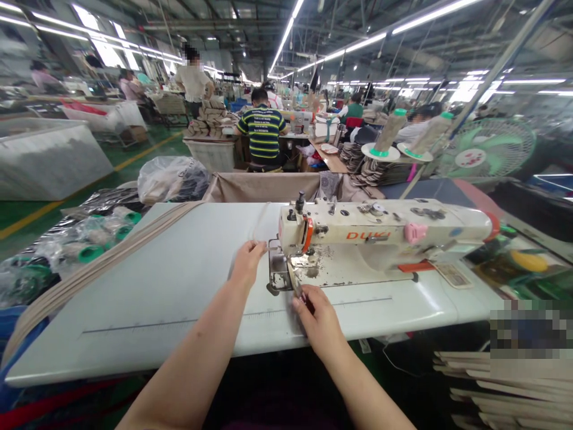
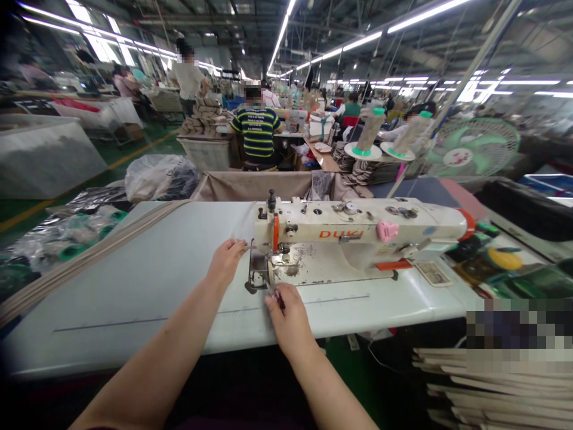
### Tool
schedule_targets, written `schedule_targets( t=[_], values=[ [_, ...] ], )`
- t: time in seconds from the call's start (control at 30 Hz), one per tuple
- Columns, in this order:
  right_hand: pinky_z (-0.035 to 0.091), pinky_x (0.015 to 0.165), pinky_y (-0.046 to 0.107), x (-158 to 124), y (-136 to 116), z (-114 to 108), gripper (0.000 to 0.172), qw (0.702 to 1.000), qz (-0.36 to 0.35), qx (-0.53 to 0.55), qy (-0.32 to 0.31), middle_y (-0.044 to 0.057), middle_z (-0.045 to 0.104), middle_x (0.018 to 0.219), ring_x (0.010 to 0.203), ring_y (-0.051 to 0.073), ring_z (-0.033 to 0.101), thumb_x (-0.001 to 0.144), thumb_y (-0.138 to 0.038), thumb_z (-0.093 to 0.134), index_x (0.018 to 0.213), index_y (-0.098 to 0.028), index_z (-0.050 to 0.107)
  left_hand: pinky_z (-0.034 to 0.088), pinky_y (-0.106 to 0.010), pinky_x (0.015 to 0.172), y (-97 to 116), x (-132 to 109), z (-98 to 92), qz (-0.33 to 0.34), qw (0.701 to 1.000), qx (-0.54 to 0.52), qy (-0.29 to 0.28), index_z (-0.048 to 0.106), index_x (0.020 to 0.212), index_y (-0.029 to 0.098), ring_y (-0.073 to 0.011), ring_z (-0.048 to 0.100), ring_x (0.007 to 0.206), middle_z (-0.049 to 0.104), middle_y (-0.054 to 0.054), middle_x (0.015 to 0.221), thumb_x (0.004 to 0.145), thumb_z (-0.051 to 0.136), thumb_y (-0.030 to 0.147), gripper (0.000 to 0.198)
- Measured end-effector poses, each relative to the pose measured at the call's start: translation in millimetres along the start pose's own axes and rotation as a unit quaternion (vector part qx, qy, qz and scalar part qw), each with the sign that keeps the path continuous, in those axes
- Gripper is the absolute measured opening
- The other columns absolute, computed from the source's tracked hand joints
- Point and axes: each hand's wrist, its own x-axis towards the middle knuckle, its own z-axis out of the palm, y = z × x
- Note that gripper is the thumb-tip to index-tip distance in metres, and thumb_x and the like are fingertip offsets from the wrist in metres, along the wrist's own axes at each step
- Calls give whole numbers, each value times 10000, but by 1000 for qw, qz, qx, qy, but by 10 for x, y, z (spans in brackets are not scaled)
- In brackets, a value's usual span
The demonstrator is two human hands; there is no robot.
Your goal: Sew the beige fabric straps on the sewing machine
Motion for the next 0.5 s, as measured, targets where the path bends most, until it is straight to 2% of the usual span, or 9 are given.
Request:
schedule_targets(
  t=[0.1,0.2,0.33,0.5],
  values=[
    [470,698,304,48,-90,74,293,993,42,73,-78,22,624,803,714,185,574,947,-480,556,980,-202,645,586,-381,891,42,-185,-106,-17,997,-72,10,518,793,200,-198,700,872,662,-34,809,770,674,545,380],
    [407,561,261,100,-111,203,370,968,93,178,-150,7,644,779,590,135,515,922,-564,572,961,-199,622,581,-391,931,89,-373,-224,-29,994,-101,23,538,819,197,-204,714,920,685,-33,835,745,748,524,396],
    [320,474,224,189,-78,368,487,937,166,262,-162,36,688,784,541,110,479,857,-655,612,936,-176,646,581,-363,892,157,-612,-402,-39,995,-92,30,592,857,191,-228,728,943,753,-77,937,738,802,501,393],
    [213,437,207,345,-78,494,582,907,215,320,-172,80,707,762,493,83,405,764,-706,694,898,-140,687,566,-380,958,235,-877,-607,9,999,-45,19,617,915,211,-256,730,1050,770,-88,1016,817,766,497,337]
  ],
)
